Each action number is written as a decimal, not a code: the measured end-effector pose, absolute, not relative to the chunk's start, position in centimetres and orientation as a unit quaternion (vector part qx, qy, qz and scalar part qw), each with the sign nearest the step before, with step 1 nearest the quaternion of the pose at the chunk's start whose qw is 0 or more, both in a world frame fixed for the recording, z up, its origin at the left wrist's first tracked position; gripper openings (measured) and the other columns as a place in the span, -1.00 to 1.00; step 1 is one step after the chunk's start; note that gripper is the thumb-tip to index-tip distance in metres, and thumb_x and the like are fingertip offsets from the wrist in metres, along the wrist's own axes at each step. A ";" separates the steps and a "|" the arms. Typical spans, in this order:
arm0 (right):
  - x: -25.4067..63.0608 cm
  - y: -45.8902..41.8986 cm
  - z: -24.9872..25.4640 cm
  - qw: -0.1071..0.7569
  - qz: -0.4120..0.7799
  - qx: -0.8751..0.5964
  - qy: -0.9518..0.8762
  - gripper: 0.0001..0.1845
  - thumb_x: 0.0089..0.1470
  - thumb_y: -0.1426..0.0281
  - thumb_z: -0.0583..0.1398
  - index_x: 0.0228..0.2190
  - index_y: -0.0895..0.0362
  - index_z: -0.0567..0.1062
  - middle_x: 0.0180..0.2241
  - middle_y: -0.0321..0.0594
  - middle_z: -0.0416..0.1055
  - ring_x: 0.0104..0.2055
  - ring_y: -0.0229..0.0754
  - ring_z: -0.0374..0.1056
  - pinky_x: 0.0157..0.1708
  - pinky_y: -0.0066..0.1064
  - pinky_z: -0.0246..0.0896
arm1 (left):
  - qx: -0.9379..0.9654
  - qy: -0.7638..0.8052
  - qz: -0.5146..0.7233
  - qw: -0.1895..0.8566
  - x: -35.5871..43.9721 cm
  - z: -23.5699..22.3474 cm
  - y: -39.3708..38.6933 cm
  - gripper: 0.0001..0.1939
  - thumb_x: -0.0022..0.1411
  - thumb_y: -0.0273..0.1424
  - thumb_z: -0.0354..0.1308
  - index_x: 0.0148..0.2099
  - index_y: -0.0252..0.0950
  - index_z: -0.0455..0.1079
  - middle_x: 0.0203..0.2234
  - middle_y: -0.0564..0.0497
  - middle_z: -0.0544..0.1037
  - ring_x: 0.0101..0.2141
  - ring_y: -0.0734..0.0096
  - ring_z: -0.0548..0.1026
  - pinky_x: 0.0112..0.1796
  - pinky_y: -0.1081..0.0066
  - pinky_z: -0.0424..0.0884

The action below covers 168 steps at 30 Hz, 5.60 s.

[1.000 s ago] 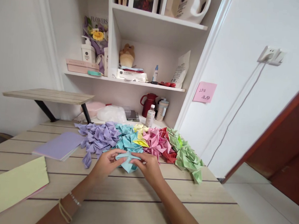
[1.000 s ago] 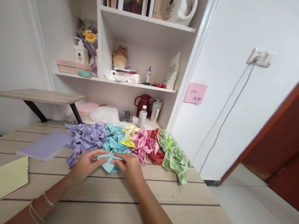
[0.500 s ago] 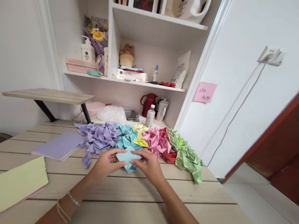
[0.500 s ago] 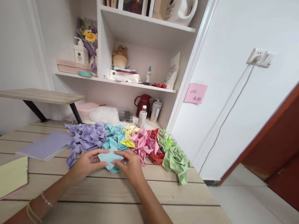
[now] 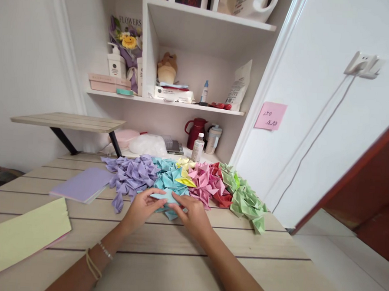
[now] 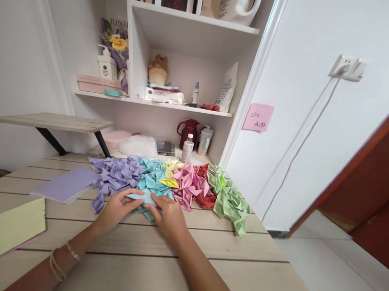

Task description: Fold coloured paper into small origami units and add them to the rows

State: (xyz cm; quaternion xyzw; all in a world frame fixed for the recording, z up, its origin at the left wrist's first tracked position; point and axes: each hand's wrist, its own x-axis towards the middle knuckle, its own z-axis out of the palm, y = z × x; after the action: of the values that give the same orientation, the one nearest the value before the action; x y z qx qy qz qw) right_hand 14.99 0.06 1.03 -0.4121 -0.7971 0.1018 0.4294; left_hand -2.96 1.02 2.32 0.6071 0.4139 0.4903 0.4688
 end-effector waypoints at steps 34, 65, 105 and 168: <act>14.2 -0.4 2.0 0.508 0.409 -0.395 -0.647 -0.71 -0.03 0.15 0.15 -0.43 0.14 0.40 -0.50 -0.26 0.39 -0.47 -0.24 0.33 -0.54 -0.48 0.21 | 0.603 0.353 0.477 0.533 -2.9 2.3 1.3 -0.74 -0.01 -0.32 0.22 -0.27 -0.37 0.40 -0.62 0.07 0.44 -0.57 0.51 0.38 -0.47 0.49 0.33; 13.6 -0.4 1.2 0.511 0.380 -0.392 -0.663 -0.74 -0.07 0.42 0.13 -0.25 0.16 0.41 -0.58 -0.32 0.40 -0.60 -0.29 0.30 -0.58 -0.51 0.20 | 0.614 0.339 0.452 0.552 -2.7 1.1 1.5 -0.52 0.06 -0.31 0.17 0.05 -0.33 0.31 -0.44 -0.01 0.50 -0.49 0.46 0.41 -0.41 0.45 0.37; 14.1 0.5 1.6 0.554 0.615 -0.380 -0.413 -0.76 -0.38 0.37 0.32 -0.55 0.24 0.50 -0.62 -0.29 0.39 -0.62 -0.36 0.24 -0.57 -0.52 0.19 | 0.780 0.353 0.491 0.162 -3.5 2.1 1.4 -0.88 0.05 -0.37 0.18 -0.33 -0.19 0.53 -0.46 0.00 0.46 -0.38 0.39 0.42 -0.34 0.42 0.36; 15.2 0.1 1.9 0.510 0.347 -0.379 -0.690 -0.64 -0.19 0.30 0.30 -0.25 0.10 0.52 -0.50 -0.25 0.49 -0.47 -0.20 0.37 -0.41 -0.37 0.32 | 0.586 0.365 0.507 0.517 -2.7 1.9 0.8 -0.58 -0.21 -0.42 0.35 -0.20 -0.37 0.43 -0.31 -0.12 0.56 -0.31 0.25 0.51 -0.24 0.32 0.43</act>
State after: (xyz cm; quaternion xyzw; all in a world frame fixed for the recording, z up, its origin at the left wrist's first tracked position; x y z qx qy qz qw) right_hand 15.24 0.14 1.91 -0.3791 -0.6901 0.3467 0.5098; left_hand -2.72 0.78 1.87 0.5856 0.3648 0.5069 0.5167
